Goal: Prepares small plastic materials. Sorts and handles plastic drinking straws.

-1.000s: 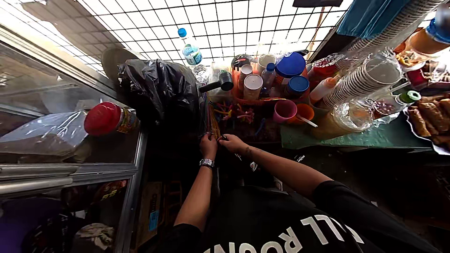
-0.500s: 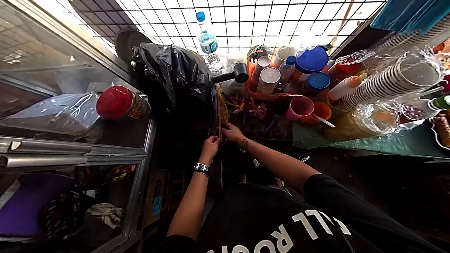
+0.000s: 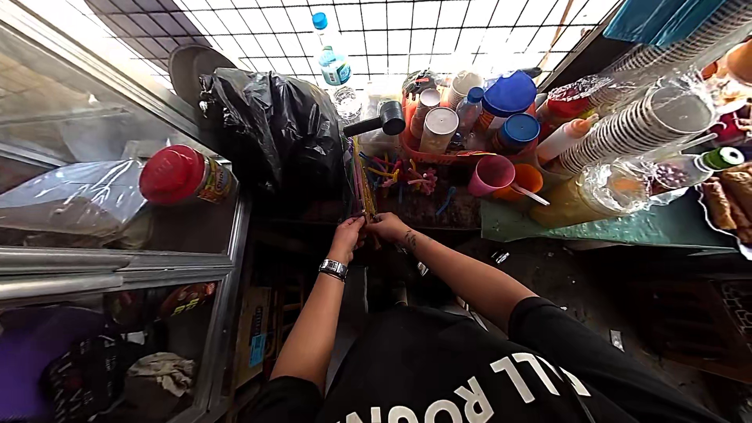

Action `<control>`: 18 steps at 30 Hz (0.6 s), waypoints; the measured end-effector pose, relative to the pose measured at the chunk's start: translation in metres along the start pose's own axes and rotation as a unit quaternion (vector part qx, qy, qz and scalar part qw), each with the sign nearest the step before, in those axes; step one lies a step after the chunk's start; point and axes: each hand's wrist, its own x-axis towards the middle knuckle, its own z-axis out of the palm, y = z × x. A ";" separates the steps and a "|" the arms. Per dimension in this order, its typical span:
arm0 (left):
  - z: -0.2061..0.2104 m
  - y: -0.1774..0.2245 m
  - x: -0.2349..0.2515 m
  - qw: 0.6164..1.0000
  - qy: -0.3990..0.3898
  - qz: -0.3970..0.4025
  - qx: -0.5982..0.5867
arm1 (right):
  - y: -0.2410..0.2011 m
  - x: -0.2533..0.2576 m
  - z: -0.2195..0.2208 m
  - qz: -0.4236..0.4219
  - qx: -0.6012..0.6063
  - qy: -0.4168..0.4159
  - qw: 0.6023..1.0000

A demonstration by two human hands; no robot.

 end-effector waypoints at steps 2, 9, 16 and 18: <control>0.005 0.002 0.005 1.000 0.019 0.003 -0.009 | 0.011 -0.008 0.000 0.004 -0.072 -0.078 0.994; 0.017 -0.001 0.013 0.999 0.031 0.011 0.003 | 0.024 -0.026 0.001 0.022 -0.018 -0.151 0.988; 0.034 0.007 0.005 0.996 0.014 0.006 -0.092 | 0.025 -0.033 0.016 0.009 0.144 -0.081 0.986; 0.038 0.009 0.002 0.993 0.005 0.001 -0.118 | 0.025 -0.032 0.021 -0.014 0.129 -0.040 0.991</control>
